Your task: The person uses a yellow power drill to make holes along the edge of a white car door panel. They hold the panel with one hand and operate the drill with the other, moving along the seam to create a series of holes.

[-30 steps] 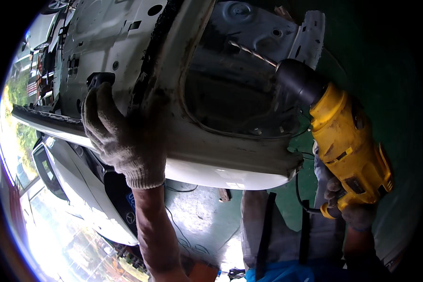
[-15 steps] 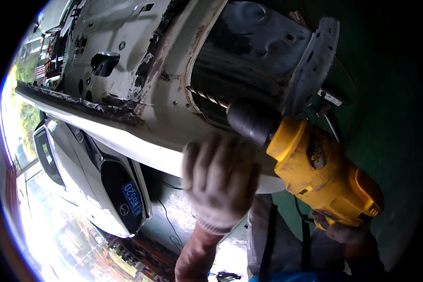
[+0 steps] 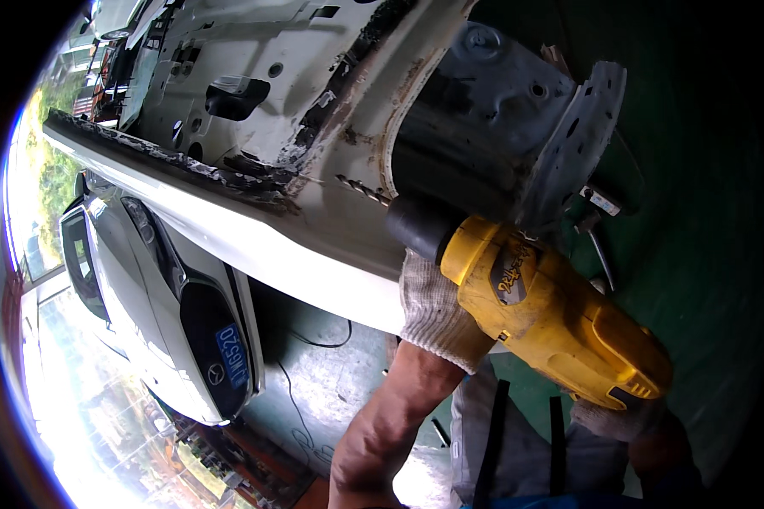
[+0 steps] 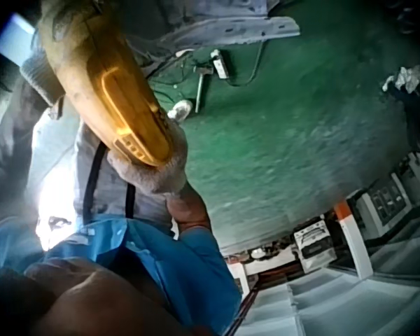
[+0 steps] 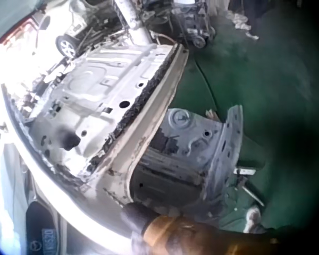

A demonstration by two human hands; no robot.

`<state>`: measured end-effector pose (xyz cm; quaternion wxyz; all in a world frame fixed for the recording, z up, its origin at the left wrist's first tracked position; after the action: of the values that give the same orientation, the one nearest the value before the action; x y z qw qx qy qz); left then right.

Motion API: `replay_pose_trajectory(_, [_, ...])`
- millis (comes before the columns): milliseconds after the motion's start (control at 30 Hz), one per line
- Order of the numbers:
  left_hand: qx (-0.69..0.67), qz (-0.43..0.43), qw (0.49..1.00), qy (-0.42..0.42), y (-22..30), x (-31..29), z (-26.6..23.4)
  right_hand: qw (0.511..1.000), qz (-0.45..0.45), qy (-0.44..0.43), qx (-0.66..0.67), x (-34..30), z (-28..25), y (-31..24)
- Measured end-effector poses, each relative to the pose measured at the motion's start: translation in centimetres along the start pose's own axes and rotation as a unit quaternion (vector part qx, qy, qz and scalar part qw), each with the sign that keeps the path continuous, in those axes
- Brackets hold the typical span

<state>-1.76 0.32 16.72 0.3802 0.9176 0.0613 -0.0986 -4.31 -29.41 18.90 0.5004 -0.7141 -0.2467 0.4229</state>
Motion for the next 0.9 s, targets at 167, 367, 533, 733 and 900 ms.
replay_pose_trajectory(167, [0.058,-0.014,0.998,-0.004,0.2,1.1,-0.1,0.984,-0.018,0.014,-0.179,0.3,0.0,-1.1])
replay_pose_trajectory(367, [0.133,0.094,0.984,0.071,1.1,2.4,-1.0,0.962,-0.034,0.026,-0.269,0.7,0.2,-1.7])
replay_pose_trajectory(533, [0.024,0.035,0.998,0.045,1.2,1.8,-1.4,0.985,0.000,0.033,-0.171,1.6,0.3,-1.9])
replay_pose_trajectory(733, [-0.084,-0.045,0.995,0.018,-0.8,1.3,0.1,0.977,-0.052,0.025,-0.203,2.0,-0.1,-2.7])
replay_pose_trajectory(900, [-0.259,-0.103,0.960,0.021,-1.6,0.8,0.7,0.988,-0.017,0.041,-0.148,1.6,0.4,-1.8])
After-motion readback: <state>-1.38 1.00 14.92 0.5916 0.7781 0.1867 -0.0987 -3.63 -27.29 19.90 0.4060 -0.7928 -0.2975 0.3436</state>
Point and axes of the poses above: each hand's wrist, its own x-axis towards the middle knuckle, its own z-axis out of the palm, y = z × x, the point moved 4 cm from there along x, towards the middle knuckle, and after that the axes turned 8 degrees about -y, right-handed, at the moved point
